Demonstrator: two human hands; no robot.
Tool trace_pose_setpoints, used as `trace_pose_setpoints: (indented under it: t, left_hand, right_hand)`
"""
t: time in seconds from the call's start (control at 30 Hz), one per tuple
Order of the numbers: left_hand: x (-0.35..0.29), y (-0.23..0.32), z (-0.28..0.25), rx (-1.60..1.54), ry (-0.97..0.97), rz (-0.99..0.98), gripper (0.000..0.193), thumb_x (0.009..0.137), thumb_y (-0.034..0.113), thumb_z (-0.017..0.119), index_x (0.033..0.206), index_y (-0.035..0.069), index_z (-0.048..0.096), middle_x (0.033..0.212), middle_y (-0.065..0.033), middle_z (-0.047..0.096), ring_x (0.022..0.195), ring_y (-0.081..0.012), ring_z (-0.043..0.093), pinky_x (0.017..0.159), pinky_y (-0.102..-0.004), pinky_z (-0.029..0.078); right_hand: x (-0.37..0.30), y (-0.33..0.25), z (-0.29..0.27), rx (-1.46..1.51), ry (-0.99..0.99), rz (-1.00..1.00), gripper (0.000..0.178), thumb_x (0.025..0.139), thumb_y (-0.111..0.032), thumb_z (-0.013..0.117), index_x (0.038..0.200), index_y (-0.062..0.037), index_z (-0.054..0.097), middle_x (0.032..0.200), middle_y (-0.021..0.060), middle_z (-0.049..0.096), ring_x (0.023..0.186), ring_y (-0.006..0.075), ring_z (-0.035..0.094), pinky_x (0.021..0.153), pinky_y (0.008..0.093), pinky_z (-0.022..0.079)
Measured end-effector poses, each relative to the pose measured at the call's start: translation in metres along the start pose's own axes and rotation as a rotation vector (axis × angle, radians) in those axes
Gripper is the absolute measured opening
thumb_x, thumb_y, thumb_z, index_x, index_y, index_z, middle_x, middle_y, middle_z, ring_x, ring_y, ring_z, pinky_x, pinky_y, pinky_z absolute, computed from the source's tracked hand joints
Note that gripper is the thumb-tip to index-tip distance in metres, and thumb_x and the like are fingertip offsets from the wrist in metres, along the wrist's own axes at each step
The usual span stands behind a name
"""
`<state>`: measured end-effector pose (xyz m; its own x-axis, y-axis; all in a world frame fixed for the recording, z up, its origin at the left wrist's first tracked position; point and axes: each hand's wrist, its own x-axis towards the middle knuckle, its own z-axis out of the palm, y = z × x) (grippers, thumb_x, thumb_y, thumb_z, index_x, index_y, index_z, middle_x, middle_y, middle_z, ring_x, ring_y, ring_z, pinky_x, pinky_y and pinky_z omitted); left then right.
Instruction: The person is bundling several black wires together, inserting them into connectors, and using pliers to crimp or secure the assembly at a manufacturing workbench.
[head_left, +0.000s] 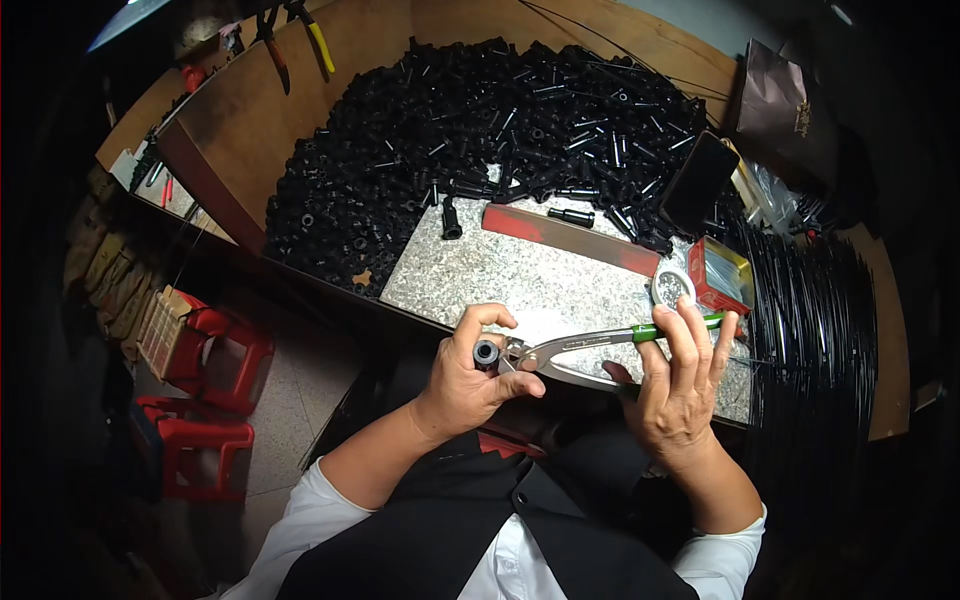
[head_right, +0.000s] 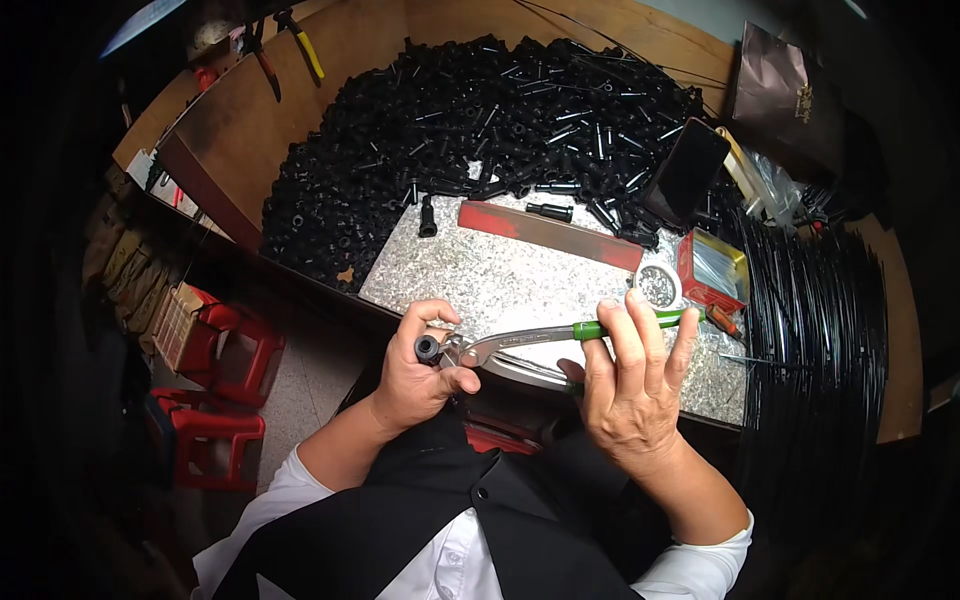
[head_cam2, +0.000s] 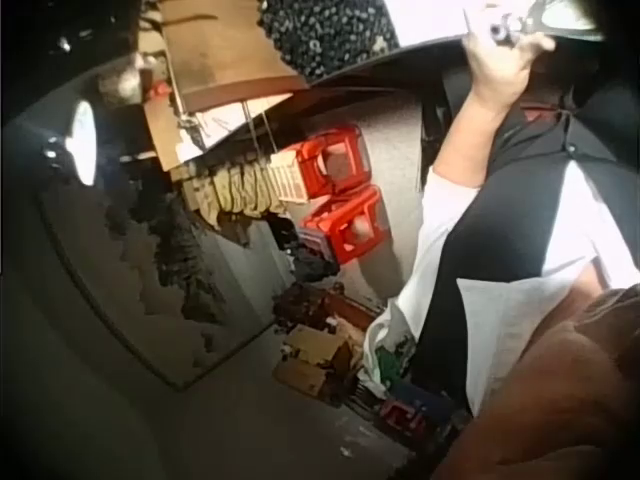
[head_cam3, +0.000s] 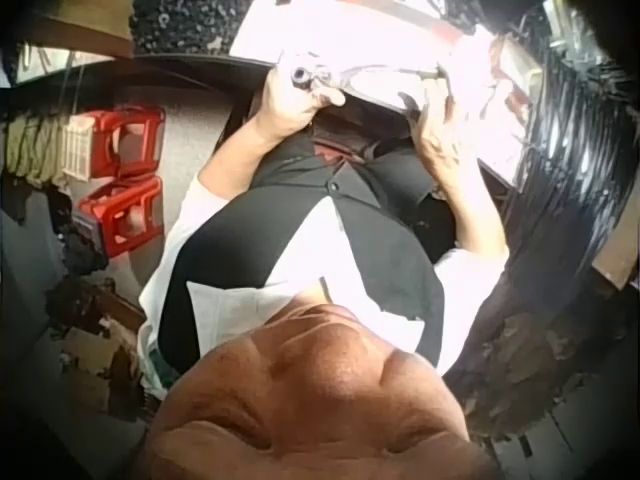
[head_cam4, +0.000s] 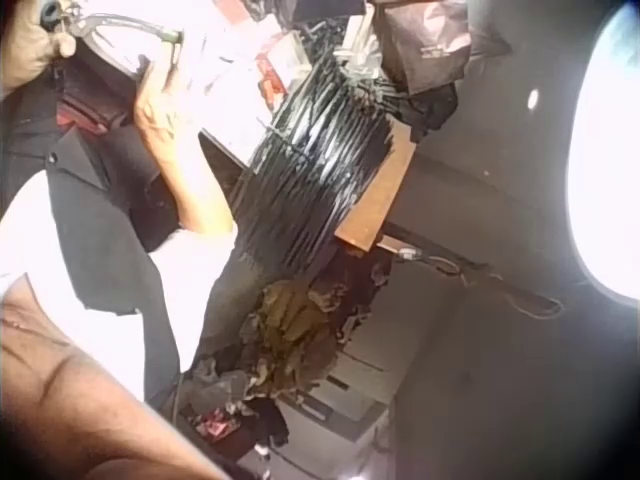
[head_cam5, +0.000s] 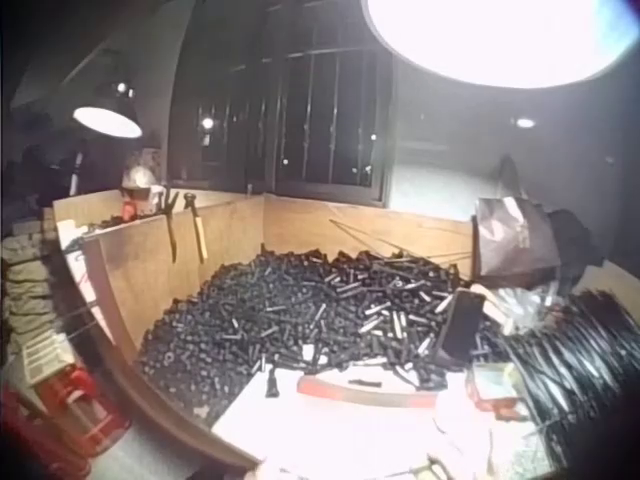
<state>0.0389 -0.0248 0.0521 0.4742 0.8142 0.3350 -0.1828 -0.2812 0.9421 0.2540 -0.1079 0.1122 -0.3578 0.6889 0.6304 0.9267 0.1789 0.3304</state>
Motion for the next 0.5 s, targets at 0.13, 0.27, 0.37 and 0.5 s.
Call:
trace_pose_setpoints:
  t: [0.13,0.27,0.37,0.5]
  left_hand:
    - [0.000,-0.006,0.003,0.030,0.060,0.058,0.054,0.070,0.027,0.084,0.103,0.004,0.048,0.076,-0.0001,0.061,0.072,-0.0027,0.055,0.063,-0.0168,0.043]
    - [-0.001,-0.002,0.004,0.025,0.061,0.029,0.046,0.070,0.022,0.084,0.097,0.004,0.052,0.077,-0.0002,0.062,0.073,-0.0024,0.056,0.063,-0.0171,0.044]
    - [-0.001,-0.003,0.003,0.049,0.064,0.038,0.047,0.068,0.026,0.086,0.094,0.004,0.053,0.073,0.0015,0.059,0.068,-0.0020,0.053,0.060,-0.0169,0.041]
    - [-0.005,-0.007,-0.006,0.110,0.050,0.033,0.061,0.059,0.046,0.085,0.091,0.003,0.056,0.067,0.0053,0.050,0.062,-0.0024,0.044,0.055,-0.0178,0.035]
  right_hand:
    - [-0.004,0.000,-0.001,0.127,-0.065,0.030,0.030,0.080,-0.026,0.071,0.090,-0.0047,0.052,0.110,0.0159,0.052,0.106,0.0330,0.052,0.098,0.0556,0.035]
    - [-0.010,-0.001,-0.001,0.038,-0.001,0.009,0.030,0.079,-0.029,0.070,0.082,-0.0060,0.051,0.100,0.0132,0.055,0.095,0.0307,0.055,0.084,0.0463,0.040]
    - [-0.014,-0.002,-0.004,0.041,-0.021,-0.008,0.031,0.079,-0.028,0.070,0.078,-0.0050,0.050,0.095,0.0132,0.056,0.085,0.0297,0.055,0.077,0.0437,0.042]
    - [-0.022,-0.003,-0.010,0.275,-0.230,0.002,0.030,0.077,-0.022,0.072,0.076,-0.0026,0.049,0.087,0.0152,0.055,0.074,0.0301,0.053,0.065,0.0394,0.043]
